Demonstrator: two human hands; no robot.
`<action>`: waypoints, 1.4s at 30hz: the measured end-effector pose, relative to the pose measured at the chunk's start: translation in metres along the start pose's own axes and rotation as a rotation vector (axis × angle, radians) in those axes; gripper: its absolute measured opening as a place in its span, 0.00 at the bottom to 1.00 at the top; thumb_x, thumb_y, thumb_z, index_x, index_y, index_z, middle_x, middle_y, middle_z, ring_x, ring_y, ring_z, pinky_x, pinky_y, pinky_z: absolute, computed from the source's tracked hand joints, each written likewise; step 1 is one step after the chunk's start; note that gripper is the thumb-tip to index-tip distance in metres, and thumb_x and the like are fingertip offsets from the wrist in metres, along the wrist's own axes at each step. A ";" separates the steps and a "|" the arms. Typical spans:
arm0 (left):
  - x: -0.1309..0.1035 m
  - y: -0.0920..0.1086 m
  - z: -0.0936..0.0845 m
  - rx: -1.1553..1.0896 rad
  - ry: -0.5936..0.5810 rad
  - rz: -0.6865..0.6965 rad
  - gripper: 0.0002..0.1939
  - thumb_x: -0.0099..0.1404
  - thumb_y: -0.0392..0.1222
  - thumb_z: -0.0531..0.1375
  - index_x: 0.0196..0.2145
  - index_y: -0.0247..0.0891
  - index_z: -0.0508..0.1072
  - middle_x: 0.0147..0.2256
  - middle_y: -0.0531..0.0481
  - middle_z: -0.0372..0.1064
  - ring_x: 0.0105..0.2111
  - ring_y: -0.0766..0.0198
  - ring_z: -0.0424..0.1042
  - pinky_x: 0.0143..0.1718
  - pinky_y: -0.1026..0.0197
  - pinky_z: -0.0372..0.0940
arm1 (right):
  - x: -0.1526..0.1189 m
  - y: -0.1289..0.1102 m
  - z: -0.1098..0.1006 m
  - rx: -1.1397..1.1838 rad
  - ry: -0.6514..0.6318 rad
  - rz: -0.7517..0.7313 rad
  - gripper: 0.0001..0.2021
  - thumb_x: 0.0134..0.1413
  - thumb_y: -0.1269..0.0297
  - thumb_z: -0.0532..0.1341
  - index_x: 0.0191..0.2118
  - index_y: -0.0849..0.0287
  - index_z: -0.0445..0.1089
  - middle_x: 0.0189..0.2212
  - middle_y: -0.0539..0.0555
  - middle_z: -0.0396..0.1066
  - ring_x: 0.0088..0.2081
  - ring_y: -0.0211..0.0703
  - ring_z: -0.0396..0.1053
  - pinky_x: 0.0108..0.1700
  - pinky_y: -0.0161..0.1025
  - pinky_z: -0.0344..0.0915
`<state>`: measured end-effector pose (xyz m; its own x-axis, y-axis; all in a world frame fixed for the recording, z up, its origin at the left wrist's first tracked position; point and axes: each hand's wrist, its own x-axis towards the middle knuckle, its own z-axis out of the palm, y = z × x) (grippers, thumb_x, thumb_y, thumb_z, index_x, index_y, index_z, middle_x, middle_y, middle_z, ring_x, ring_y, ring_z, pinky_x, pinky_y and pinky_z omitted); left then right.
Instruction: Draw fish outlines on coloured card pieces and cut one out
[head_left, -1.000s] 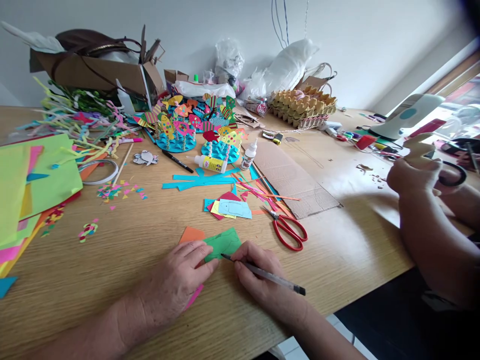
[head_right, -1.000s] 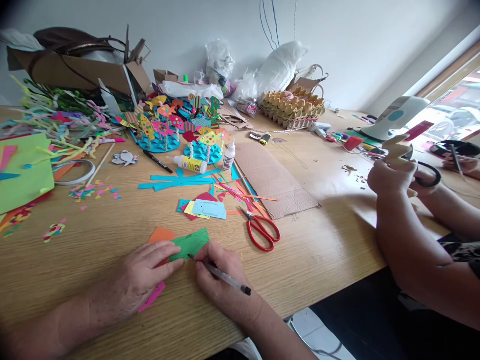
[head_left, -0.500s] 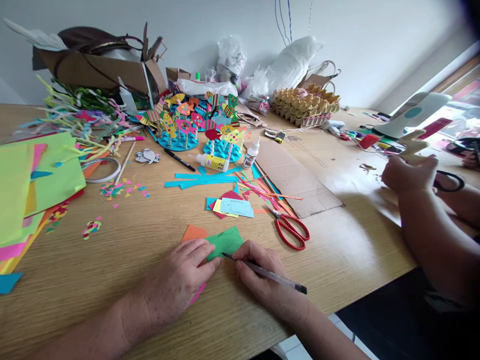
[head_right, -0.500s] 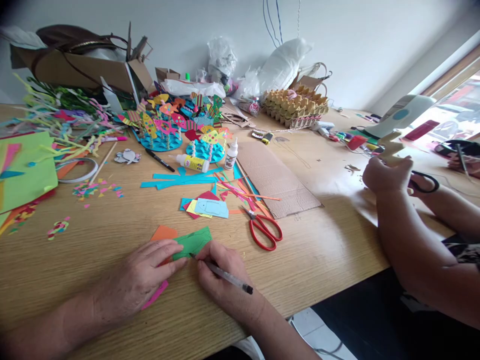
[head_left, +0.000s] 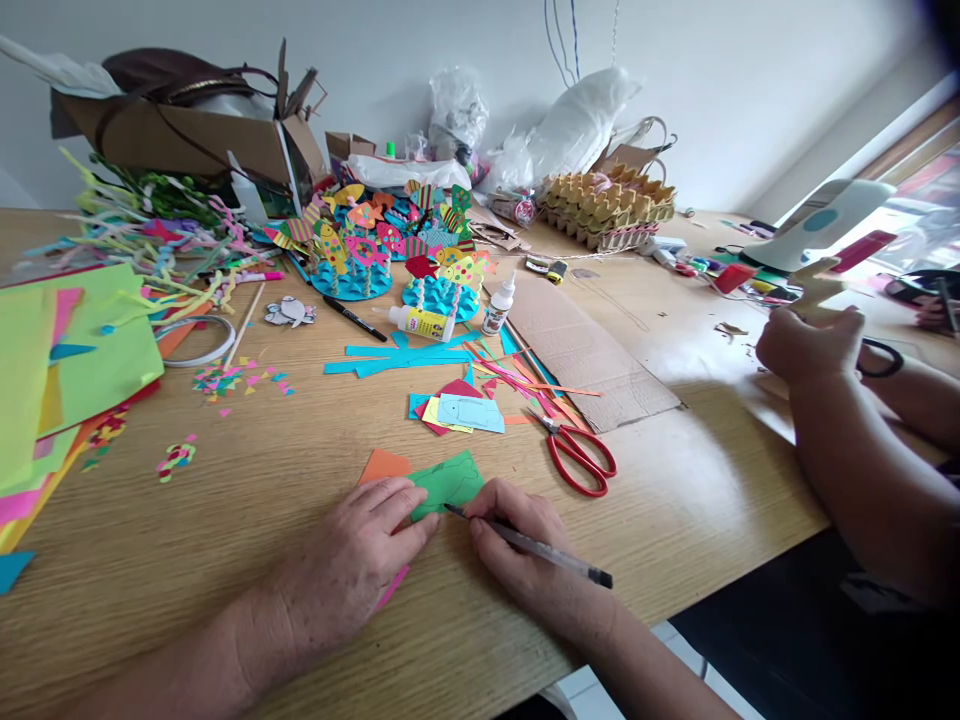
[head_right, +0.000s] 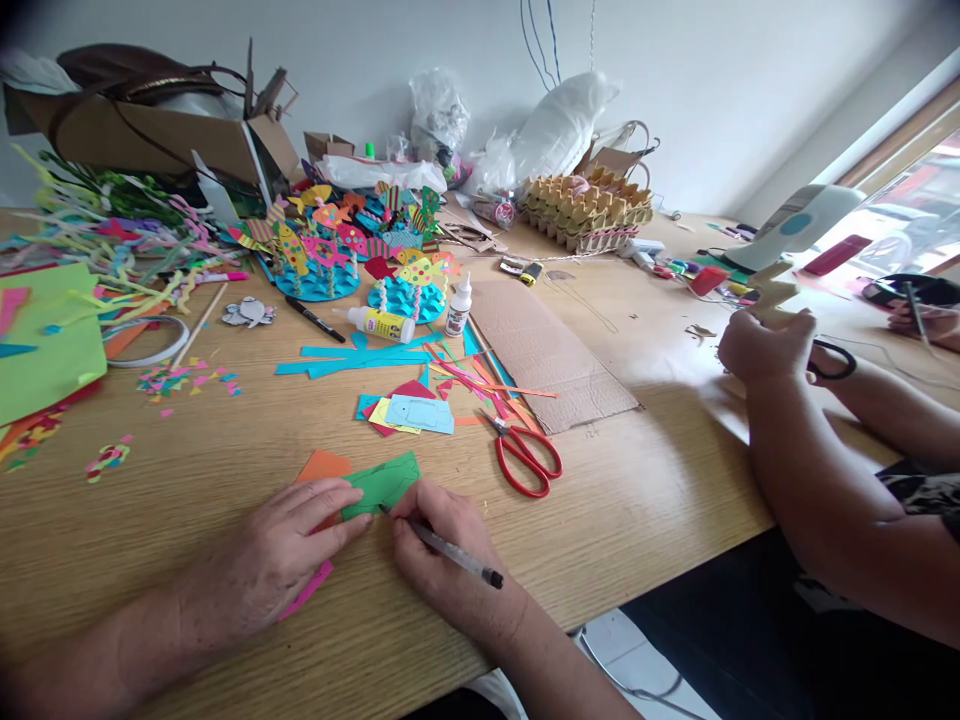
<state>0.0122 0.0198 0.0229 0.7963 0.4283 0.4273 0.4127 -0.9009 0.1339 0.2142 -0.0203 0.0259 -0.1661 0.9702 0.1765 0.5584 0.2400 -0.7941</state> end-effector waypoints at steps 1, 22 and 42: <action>0.000 0.000 0.000 -0.003 0.005 0.000 0.20 0.70 0.30 0.44 0.41 0.34 0.75 0.40 0.42 0.70 0.39 0.56 0.69 0.40 0.52 0.71 | 0.000 0.000 0.000 -0.005 0.005 0.000 0.06 0.47 0.75 0.52 0.27 0.57 0.61 0.18 0.44 0.58 0.20 0.34 0.57 0.24 0.31 0.52; 0.000 -0.001 0.001 0.001 0.019 -0.011 0.19 0.71 0.31 0.44 0.41 0.34 0.75 0.40 0.42 0.70 0.39 0.57 0.69 0.41 0.54 0.70 | 0.000 0.000 -0.002 0.005 0.034 0.007 0.06 0.47 0.75 0.52 0.26 0.56 0.59 0.17 0.43 0.55 0.19 0.33 0.54 0.24 0.31 0.51; 0.002 0.000 -0.002 0.015 0.008 -0.011 0.18 0.69 0.29 0.45 0.40 0.35 0.75 0.39 0.44 0.71 0.39 0.58 0.69 0.41 0.55 0.70 | 0.000 -0.002 -0.003 0.042 -0.019 0.013 0.06 0.47 0.75 0.53 0.28 0.57 0.61 0.19 0.44 0.58 0.22 0.35 0.57 0.27 0.32 0.55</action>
<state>0.0133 0.0206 0.0256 0.7884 0.4374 0.4326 0.4281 -0.8951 0.1248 0.2155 -0.0201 0.0287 -0.1751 0.9722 0.1553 0.5259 0.2257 -0.8201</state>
